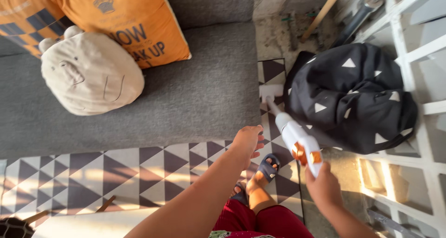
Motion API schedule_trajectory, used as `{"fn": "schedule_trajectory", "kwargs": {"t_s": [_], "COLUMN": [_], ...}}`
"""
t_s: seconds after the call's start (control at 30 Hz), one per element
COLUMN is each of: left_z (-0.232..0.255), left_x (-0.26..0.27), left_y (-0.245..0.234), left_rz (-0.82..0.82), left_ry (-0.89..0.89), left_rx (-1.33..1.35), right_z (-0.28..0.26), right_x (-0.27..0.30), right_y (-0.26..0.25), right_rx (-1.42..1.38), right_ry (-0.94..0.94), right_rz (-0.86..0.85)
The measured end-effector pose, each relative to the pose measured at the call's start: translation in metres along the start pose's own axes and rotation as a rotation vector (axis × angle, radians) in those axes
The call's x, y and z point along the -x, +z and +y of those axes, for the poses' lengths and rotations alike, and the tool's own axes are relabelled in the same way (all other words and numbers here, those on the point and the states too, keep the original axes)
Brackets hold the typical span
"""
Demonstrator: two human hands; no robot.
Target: The person vacuums a couch, a patterned rug, and a green artificial grass surface using a handheld vacuum cleaner.
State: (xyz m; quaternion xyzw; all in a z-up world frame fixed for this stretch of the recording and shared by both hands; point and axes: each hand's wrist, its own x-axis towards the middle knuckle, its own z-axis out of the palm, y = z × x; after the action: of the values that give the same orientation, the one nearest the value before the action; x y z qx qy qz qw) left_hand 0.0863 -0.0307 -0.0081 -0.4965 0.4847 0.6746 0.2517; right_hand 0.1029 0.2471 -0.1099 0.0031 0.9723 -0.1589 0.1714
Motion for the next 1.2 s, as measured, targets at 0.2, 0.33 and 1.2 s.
{"fn": "schedule_trajectory", "kwargs": {"t_s": [0.2, 0.33, 1.2], "left_z": [-0.041, -0.065, -0.131], "left_x": [0.01, 0.014, 0.013], "left_y": [-0.03, -0.051, 0.029], "left_rz": [0.042, 0.056, 0.084], "left_ry": [0.004, 0.016, 0.07], "left_rx": [-0.01, 0.02, 0.143], "right_z": [-0.079, -0.127, -0.045], "right_x": [-0.065, -0.104, -0.02], "right_y": [-0.031, -0.067, -0.031], "right_rx": [-0.29, -0.312, -0.302], "right_ry": [0.103, 0.044, 0.027], "right_rz": [-0.145, -0.132, -0.127]}}
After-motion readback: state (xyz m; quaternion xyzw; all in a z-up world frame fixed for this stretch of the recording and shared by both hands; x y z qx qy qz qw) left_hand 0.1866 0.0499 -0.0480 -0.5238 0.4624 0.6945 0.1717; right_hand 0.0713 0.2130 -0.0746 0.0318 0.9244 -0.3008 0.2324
